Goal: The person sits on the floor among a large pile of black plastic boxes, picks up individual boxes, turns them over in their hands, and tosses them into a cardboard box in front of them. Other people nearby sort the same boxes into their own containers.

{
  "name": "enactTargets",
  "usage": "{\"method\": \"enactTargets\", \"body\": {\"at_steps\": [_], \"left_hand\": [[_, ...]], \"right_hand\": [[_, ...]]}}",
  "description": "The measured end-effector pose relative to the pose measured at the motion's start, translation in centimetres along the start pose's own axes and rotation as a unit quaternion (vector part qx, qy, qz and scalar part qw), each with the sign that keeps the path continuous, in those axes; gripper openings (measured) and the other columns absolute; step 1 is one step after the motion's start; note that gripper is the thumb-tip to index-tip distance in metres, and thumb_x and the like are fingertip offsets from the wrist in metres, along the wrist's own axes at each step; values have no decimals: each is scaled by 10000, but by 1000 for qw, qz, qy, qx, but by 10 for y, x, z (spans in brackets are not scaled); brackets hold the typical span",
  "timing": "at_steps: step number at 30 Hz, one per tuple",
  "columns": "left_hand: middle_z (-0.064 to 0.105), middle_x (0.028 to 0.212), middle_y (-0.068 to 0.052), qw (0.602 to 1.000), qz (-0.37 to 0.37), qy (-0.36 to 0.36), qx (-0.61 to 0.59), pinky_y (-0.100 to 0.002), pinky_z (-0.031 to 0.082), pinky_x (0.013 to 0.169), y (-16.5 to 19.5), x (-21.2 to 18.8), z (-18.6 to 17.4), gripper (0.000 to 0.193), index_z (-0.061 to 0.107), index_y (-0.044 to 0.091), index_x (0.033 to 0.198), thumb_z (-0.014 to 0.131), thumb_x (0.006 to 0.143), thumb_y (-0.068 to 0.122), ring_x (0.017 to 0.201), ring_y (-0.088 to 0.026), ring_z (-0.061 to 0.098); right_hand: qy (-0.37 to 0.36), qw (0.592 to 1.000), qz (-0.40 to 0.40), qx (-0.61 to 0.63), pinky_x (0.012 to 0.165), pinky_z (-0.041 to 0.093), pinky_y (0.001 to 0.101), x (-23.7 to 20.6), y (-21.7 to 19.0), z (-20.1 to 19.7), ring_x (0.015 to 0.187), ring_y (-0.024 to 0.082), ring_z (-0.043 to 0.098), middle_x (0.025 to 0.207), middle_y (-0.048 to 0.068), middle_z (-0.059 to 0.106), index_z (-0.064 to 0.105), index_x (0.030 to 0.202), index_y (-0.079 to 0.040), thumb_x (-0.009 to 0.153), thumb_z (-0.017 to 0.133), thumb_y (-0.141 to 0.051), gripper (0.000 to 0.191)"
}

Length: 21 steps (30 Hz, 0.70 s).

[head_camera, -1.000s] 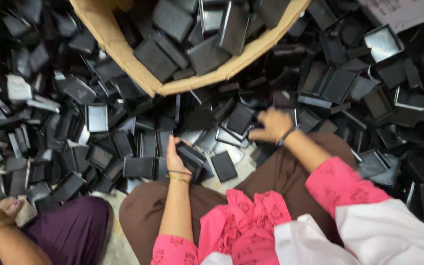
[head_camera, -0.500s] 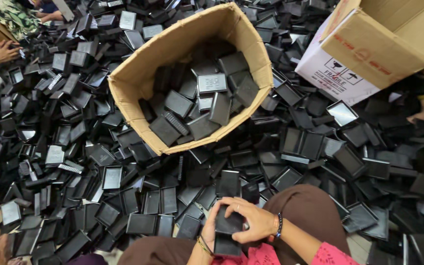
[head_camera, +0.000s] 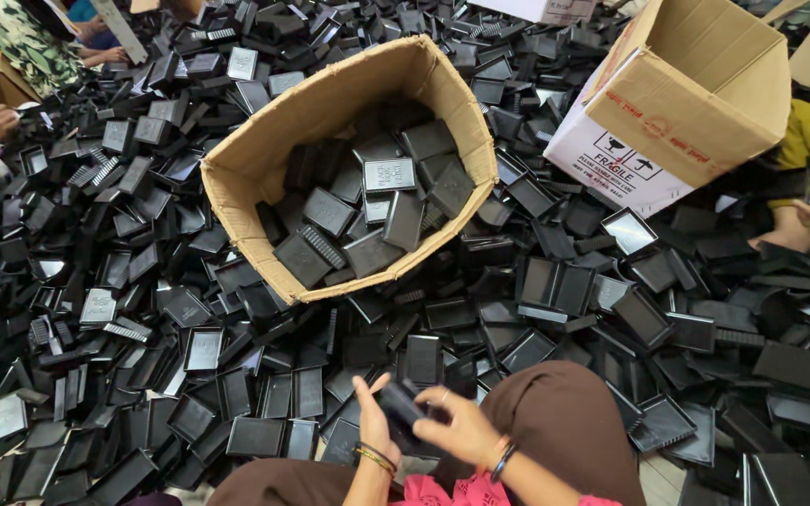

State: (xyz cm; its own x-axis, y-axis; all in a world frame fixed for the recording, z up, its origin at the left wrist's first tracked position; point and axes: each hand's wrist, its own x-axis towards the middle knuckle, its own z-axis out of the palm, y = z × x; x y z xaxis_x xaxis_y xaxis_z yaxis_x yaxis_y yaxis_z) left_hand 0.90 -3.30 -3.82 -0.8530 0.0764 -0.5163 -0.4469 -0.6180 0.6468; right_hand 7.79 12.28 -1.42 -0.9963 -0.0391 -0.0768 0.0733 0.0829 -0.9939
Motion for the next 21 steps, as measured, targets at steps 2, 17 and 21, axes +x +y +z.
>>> {"method": "enactTargets", "body": {"at_steps": [2,17,21], "left_hand": [[689,991,-115,999,19,-27,6,-334,558,810,4,-2,3,776,628,22,1256,387,955,696,898,-207,659],[665,1333,-176,979,127,-135,-87,-401,520,1037,28,-42,11,551,543,-26,1414,658,877,33,1211,-276,657],[625,1384,-215,953,188,-226,-66,-450,488,1084,55,-72,9,627,492,-54,1464,713,881,18,1241,-326,615]], "right_hand": [[14,1000,-10,-9,744,536,259,-4,1,7,826,68,626,959,28,698,701,1246,-86,788,853,-169,490],[1,969,-8,247,978,536,336,2,6,25,1159,173,637,1252,69,671,574,1345,-9,857,748,-55,521],[-51,962,-27,266,947,569,370,-9,-49,29,1089,184,673,1208,95,712,592,1271,35,879,776,-8,435]]}}
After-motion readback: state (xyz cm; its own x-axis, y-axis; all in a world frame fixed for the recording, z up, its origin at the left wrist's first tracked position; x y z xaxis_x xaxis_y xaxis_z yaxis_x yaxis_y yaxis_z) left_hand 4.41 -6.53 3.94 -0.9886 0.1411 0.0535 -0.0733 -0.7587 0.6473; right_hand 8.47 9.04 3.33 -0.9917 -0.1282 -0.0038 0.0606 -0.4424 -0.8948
